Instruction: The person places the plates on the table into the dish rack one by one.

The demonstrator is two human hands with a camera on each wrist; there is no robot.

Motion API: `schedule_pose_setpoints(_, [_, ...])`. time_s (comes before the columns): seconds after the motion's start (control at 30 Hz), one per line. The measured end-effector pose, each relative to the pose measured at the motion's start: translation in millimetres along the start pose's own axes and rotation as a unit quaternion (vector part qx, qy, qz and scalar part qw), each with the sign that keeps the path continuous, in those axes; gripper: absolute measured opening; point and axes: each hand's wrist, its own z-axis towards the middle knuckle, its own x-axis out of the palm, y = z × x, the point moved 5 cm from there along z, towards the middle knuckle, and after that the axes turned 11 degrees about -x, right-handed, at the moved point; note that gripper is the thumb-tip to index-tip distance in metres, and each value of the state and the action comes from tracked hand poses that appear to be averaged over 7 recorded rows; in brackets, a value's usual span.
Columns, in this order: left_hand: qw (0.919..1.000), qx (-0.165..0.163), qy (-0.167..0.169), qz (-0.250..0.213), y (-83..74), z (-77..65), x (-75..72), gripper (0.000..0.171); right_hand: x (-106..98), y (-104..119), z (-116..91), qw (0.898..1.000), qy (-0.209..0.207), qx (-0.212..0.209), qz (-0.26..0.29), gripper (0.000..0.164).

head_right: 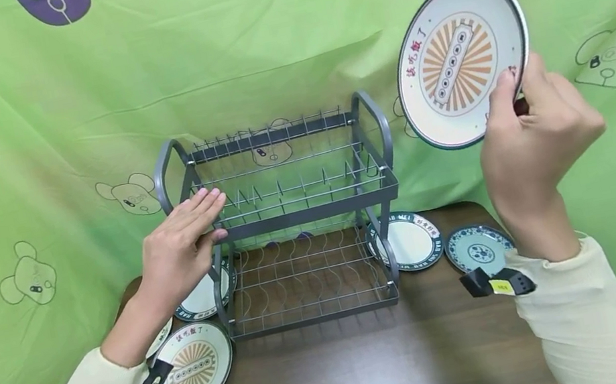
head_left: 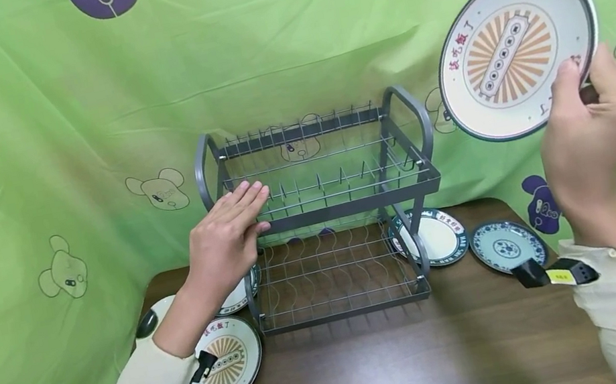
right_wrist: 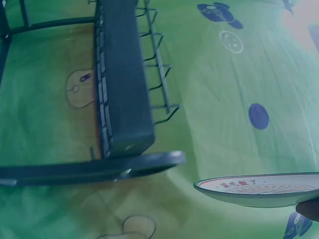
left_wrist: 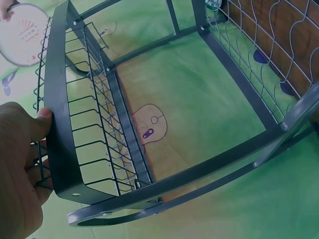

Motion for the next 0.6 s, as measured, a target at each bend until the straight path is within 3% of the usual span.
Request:
schedule_pose_setpoints(0.17, [1.0, 0.0, -0.003, 0.0, 0.6, -0.3, -0.1, 0.048, 8, 17, 9, 1.0, -0.021, 0.006, 0.02, 0.036])
schedule_pose_setpoints(0.43, [1.0, 0.0, -0.001, -0.002, 0.2, 0.3, -0.3, 0.048, 28, 45, 7, 0.999, -0.017, 0.022, 0.044, 0.018])
schedule_pose_setpoints(0.6, [0.9998, 0.018, -0.001, 0.012, -10.8, 7.9, -9.6, 0.048, 33, 51, 4, 0.999, 0.006, -0.01, 0.054, 0.022])
